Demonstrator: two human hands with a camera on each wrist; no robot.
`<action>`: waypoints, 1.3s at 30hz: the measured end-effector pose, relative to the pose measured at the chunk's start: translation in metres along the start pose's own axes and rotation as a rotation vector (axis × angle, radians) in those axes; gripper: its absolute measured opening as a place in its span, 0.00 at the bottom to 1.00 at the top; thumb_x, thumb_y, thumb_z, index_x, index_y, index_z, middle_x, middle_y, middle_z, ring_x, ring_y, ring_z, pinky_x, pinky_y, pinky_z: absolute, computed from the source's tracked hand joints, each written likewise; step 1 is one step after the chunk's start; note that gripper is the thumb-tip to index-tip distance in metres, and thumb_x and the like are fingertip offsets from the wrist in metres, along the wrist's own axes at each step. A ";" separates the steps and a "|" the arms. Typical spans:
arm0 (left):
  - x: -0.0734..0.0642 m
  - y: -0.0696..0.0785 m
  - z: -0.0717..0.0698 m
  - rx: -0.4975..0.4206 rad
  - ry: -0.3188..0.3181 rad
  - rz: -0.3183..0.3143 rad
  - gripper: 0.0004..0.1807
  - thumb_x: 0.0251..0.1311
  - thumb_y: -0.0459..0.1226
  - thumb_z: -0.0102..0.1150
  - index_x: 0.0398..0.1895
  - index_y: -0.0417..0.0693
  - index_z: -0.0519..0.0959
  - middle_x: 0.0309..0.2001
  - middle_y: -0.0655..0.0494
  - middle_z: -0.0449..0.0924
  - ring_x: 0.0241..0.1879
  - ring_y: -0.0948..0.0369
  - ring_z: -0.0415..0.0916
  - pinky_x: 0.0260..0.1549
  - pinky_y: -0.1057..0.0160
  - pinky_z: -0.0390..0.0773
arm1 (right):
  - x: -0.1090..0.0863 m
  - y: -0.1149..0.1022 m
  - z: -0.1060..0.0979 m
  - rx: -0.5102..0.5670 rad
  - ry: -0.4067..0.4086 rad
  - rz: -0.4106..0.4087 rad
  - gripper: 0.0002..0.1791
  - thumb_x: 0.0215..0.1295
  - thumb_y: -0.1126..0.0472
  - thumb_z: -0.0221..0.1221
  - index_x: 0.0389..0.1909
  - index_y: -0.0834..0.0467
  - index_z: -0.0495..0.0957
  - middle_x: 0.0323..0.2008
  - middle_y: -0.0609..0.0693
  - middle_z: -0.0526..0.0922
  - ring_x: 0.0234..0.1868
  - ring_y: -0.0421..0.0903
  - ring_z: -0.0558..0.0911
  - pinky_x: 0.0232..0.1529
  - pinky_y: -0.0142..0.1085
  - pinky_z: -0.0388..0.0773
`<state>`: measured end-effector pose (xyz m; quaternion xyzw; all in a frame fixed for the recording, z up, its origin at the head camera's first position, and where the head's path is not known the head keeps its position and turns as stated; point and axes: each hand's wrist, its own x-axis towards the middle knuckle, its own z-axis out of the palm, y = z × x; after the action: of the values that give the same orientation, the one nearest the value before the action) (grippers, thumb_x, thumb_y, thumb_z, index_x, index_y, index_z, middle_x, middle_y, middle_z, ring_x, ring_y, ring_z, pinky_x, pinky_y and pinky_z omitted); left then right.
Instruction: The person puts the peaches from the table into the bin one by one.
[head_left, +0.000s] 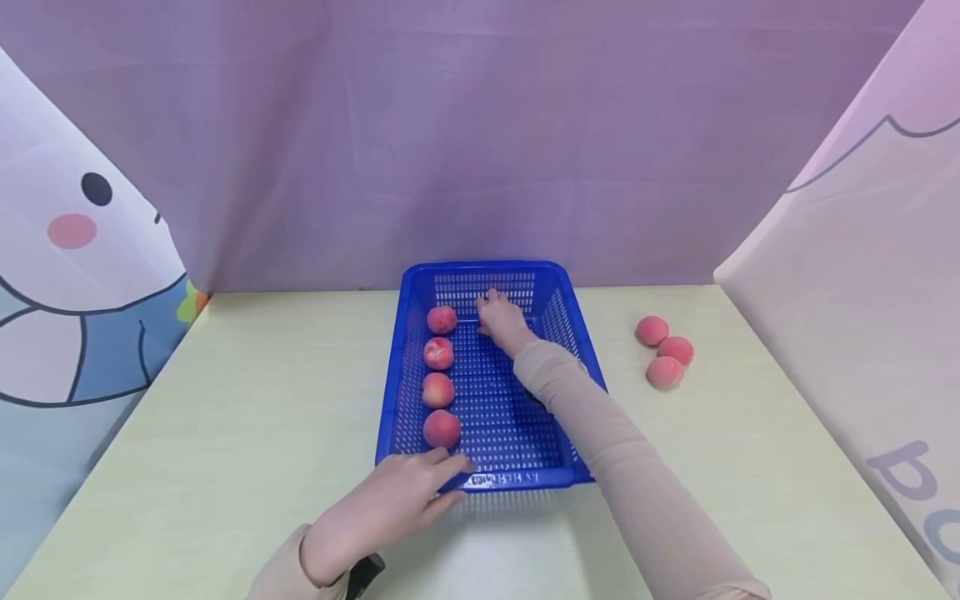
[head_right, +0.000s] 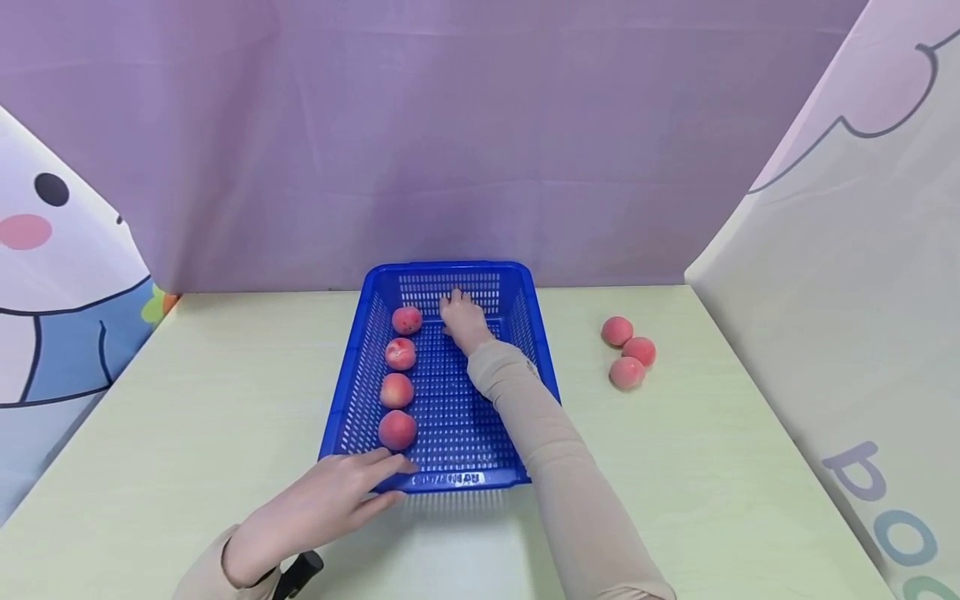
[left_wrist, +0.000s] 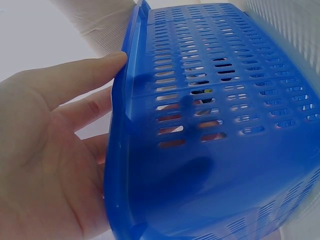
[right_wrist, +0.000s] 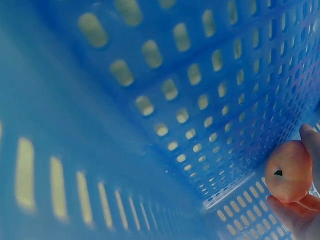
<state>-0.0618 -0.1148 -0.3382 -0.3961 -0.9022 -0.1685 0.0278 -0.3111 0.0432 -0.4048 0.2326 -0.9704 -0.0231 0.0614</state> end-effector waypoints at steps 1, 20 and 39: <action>0.000 0.000 0.000 0.000 0.002 0.002 0.09 0.53 0.41 0.58 0.37 0.50 0.74 0.24 0.63 0.70 0.19 0.70 0.63 0.17 0.75 0.66 | 0.000 0.000 0.000 -0.006 0.000 -0.002 0.31 0.54 0.52 0.60 0.55 0.64 0.67 0.53 0.64 0.67 0.49 0.57 0.71 0.37 0.40 0.77; 0.000 0.000 0.000 0.003 0.017 0.005 0.09 0.53 0.40 0.58 0.37 0.51 0.74 0.23 0.63 0.69 0.18 0.70 0.62 0.15 0.75 0.64 | 0.003 0.003 -0.004 0.032 -0.023 0.012 0.27 0.52 0.51 0.62 0.50 0.62 0.71 0.52 0.64 0.68 0.49 0.57 0.71 0.35 0.43 0.77; 0.000 0.000 -0.002 -0.012 0.013 0.012 0.09 0.53 0.39 0.58 0.37 0.49 0.74 0.22 0.63 0.69 0.18 0.71 0.62 0.15 0.75 0.63 | 0.005 0.005 -0.038 0.108 -0.106 0.010 0.30 0.56 0.49 0.58 0.55 0.62 0.68 0.54 0.64 0.68 0.53 0.59 0.69 0.44 0.46 0.73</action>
<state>-0.0625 -0.1154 -0.3361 -0.4004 -0.8986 -0.1763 0.0324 -0.3130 0.0448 -0.3658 0.2291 -0.9732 0.0176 -0.0025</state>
